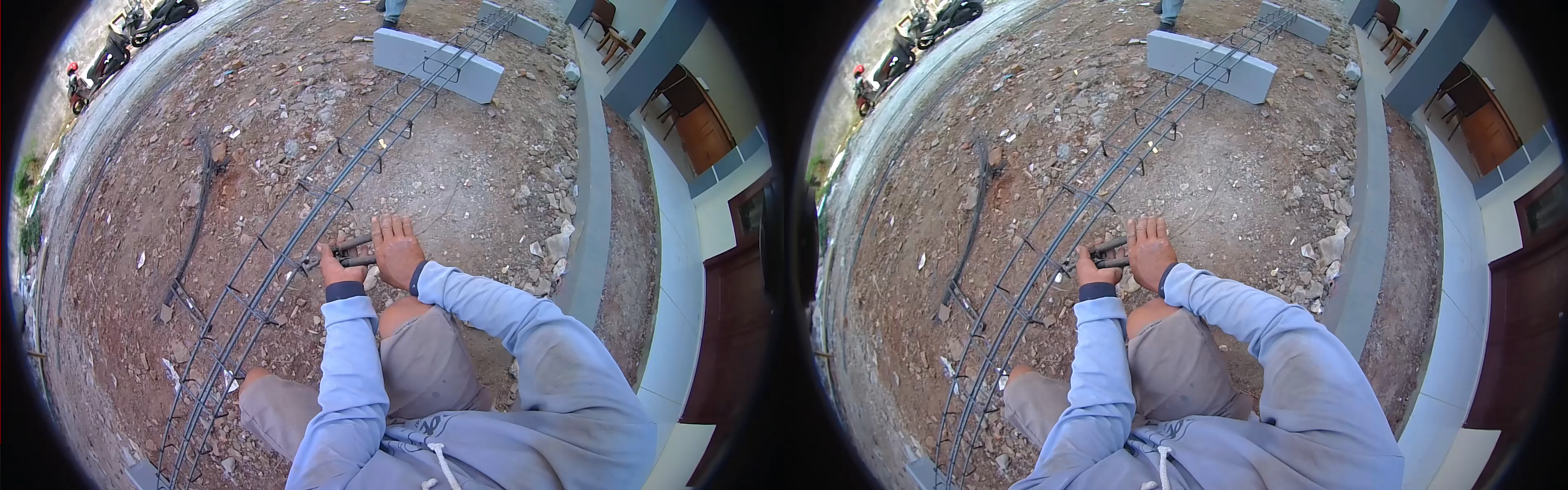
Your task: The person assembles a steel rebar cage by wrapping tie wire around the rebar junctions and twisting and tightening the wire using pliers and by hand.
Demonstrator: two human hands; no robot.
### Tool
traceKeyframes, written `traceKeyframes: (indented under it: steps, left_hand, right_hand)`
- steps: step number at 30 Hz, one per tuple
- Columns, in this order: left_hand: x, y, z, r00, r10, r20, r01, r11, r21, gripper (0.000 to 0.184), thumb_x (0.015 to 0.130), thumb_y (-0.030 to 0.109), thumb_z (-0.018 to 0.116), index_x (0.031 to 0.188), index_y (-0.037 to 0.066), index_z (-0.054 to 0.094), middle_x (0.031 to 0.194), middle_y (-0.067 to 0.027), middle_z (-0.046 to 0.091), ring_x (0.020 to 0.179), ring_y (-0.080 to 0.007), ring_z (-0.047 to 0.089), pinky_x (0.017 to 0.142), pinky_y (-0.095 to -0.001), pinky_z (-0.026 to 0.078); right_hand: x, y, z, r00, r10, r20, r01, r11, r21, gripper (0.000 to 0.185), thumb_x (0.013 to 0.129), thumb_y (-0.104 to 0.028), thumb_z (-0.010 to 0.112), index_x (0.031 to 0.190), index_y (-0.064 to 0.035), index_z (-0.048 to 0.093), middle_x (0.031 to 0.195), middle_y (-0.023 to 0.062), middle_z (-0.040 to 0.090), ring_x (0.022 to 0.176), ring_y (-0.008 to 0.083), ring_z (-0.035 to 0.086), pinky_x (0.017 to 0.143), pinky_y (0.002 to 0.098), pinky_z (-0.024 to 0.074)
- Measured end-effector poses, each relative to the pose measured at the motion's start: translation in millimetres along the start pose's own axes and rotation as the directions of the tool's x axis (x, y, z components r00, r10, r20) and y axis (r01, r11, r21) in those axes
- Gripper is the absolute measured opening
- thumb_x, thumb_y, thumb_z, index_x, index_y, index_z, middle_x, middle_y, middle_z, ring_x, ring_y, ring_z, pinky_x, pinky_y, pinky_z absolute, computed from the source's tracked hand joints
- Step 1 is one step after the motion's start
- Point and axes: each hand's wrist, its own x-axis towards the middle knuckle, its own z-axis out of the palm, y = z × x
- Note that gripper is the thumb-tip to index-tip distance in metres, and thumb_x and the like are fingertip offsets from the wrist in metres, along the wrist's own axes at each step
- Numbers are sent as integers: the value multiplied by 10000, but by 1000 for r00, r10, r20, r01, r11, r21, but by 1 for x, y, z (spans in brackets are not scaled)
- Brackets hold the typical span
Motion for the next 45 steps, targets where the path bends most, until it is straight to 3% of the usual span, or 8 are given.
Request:
traceKeyframes:
  steps: [5, 18, 24, 30, 33, 38, 42, 45]
  left_hand:
    - [-14, 3, -3, 999, 2, 39, -9, 984, 175, 431, 942, 478, 437, 889, 64, 546, 908, -97, 591, 821, -283, 571, 807, -487, 476]
    - [-22, -2, -34, 984, -13, 179, -2, 996, 87, 367, 891, 447, 566, 941, 85, 530, 883, -95, 573, 919, -300, 568, 828, -490, 458]
    - [-27, -6, -44, 931, 21, 364, -37, 999, 37, 330, 913, 419, 542, 987, 98, 536, 920, -97, 603, 927, -297, 595, 828, -471, 471]
    - [-11, -5, -42, 996, 25, 91, -39, 988, 150, 300, 940, 393, 500, 968, 95, 529, 913, -103, 598, 928, -308, 589, 812, -485, 480]
    - [-2, -7, -33, 999, -20, 43, 16, 996, 84, 308, 953, 389, 467, 1016, 90, 502, 978, -126, 577, 988, -319, 558, 854, -530, 457]
    - [-13, 4, -22, 995, -53, 79, 48, 997, 63, 361, 957, 419, 426, 1087, 84, 461, 1116, -148, 527, 1055, -350, 524, 944, -585, 378]
    - [-42, 6, -32, 997, -3, 81, -14, 978, 210, 370, 935, 446, 474, 1072, 103, 472, 1065, -127, 558, 1043, -293, 538, 877, -507, 425]
    - [-35, 7, -54, 981, 42, 188, -95, 956, 279, 346, 925, 445, 505, 1037, 118, 493, 965, -88, 606, 939, -250, 581, 790, -441, 449]
  right_hand:
    - [2, 6, -3, 971, -51, 234, 5, 981, 193, 434, 784, -197, 539, 1141, 48, 530, 1124, 227, 567, 1067, 336, 529, 966, 482, 358]
    - [24, 19, 29, 837, -173, 519, -84, 897, 434, 290, 762, -282, 620, 806, -1, 677, 847, 193, 674, 770, 305, 672, 704, 398, 537]
    - [34, 35, 26, 201, -512, 835, -727, 493, 478, 446, 706, -424, 717, 738, 16, 651, 676, 101, 647, 632, 220, 651, 576, 347, 512]
    - [-1, 15, 13, 853, -246, 460, -52, 837, 545, 596, 695, -400, 731, 1082, 21, 562, 860, 177, 632, 827, 313, 639, 737, 451, 502]
    - [-19, 7, 26, 979, -70, 193, -14, 916, 401, 544, 699, -319, 702, 1117, -16, 529, 992, 178, 588, 977, 347, 585, 823, 496, 465]
    - [-8, 8, 8, 997, -76, -9, 76, 981, 179, 409, 752, -192, 594, 1106, 1, 528, 970, 166, 594, 934, 310, 588, 790, 442, 457]
    - [-7, 10, 22, 916, -158, 369, -48, 869, 492, 276, 827, -274, 590, 923, -18, 632, 810, 147, 671, 745, 271, 651, 662, 347, 494]
    - [5, 19, 31, 501, -521, 691, -520, 457, 722, 369, 842, -396, 609, 876, -32, 659, 792, 96, 664, 712, 229, 641, 631, 328, 497]
